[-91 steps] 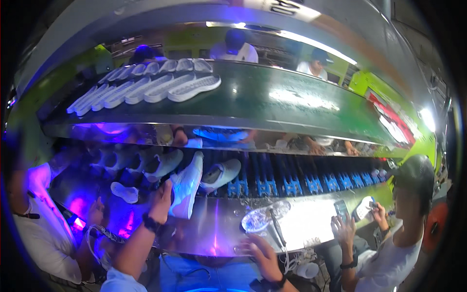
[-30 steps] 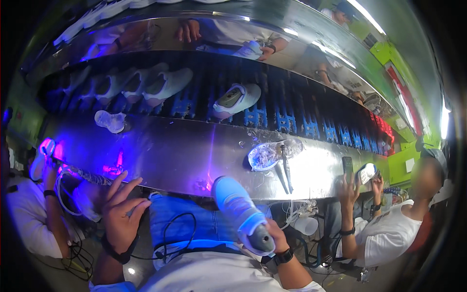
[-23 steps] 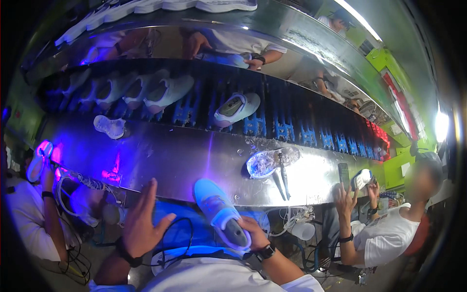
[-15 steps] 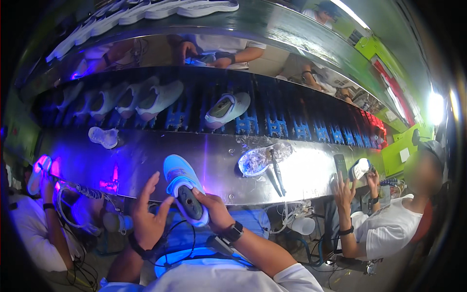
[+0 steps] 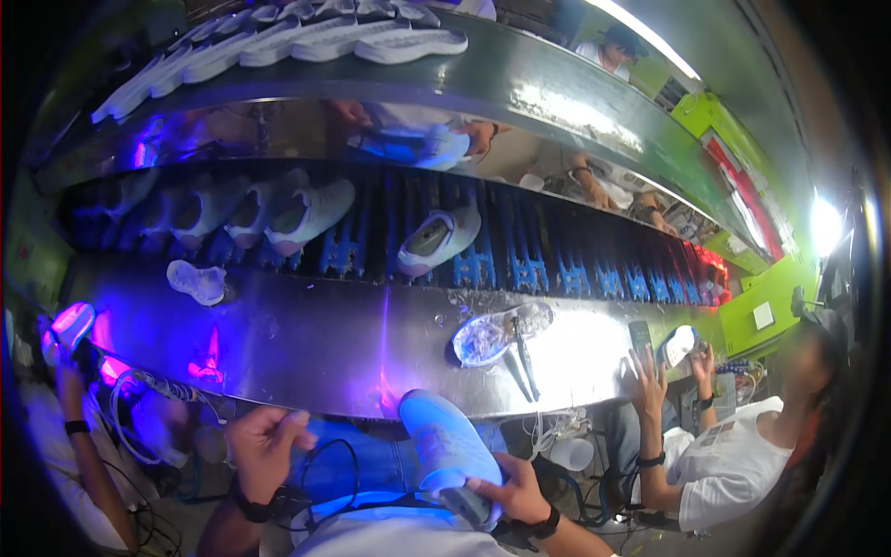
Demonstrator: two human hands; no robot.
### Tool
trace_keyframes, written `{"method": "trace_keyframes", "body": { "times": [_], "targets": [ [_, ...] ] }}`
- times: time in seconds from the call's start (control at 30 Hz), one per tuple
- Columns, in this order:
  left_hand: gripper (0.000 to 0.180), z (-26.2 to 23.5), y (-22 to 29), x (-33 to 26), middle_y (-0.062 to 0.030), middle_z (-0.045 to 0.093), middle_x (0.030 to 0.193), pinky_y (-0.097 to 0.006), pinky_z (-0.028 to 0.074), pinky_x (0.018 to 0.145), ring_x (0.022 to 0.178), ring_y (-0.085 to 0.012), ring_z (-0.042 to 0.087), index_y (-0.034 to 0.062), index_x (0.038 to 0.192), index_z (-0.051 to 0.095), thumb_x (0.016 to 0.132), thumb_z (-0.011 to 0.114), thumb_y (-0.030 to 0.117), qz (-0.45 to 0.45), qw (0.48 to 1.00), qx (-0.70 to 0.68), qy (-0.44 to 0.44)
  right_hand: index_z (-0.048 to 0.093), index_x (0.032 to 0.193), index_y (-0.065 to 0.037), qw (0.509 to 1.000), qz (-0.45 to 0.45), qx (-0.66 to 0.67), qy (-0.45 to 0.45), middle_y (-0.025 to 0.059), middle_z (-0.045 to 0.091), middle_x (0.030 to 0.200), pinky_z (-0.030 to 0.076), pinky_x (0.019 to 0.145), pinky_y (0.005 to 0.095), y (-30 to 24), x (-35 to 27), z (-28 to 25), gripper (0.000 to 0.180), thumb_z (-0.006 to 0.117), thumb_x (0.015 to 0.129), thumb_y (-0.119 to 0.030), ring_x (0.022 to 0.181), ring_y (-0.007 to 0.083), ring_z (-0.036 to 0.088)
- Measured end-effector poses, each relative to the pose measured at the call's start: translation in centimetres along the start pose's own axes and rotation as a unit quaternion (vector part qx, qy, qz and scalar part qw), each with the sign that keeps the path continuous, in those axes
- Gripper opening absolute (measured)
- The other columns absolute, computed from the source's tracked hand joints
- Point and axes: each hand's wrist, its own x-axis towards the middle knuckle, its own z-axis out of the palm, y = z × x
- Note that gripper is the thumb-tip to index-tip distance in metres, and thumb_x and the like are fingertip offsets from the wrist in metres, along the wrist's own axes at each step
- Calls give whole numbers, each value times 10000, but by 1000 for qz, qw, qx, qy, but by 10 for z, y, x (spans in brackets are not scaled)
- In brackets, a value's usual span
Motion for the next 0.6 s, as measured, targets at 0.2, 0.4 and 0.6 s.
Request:
{"method": "trace_keyframes", "body": {
  "times": [0.2, 0.4, 0.6],
  "targets": [
    [385, 64, 29, 41, -198, 611, 1403, -399, 483, 1109, 1287, -257, 617, -59, 1337, 570, 974, 655, 38, 78, 973, -160, -150, 656, 1195, 76, 964, -189, -157, 101, 141, 766, 963, 579, 672, 302, -34, 2, 29, 626, 943, 762, -275, 753, 152, 733],
    [740, 98, 54, 51, -112, 570, 1400, -376, 425, 1125, 1337, -203, 517, 9, 1459, 457, 851, 854, 151, -73, 899, -239, -359, 656, 1194, 30, 809, -393, -333, 282, 112, 725, 949, 552, 647, 314, -62, 37, 68, 541, 859, 813, -295, 735, 210, 707],
    [816, 90, 84, 53, -108, 674, 1205, -383, 558, 962, 1081, -196, 669, 19, 1327, 557, 673, 988, 246, 170, 958, -10, -230, 588, 1343, 32, 847, -397, -262, 239, 232, 683, 1237, 535, 954, 424, -69, 61, 23, 611, 824, 876, -285, 1116, 332, 686]
  ]
}}
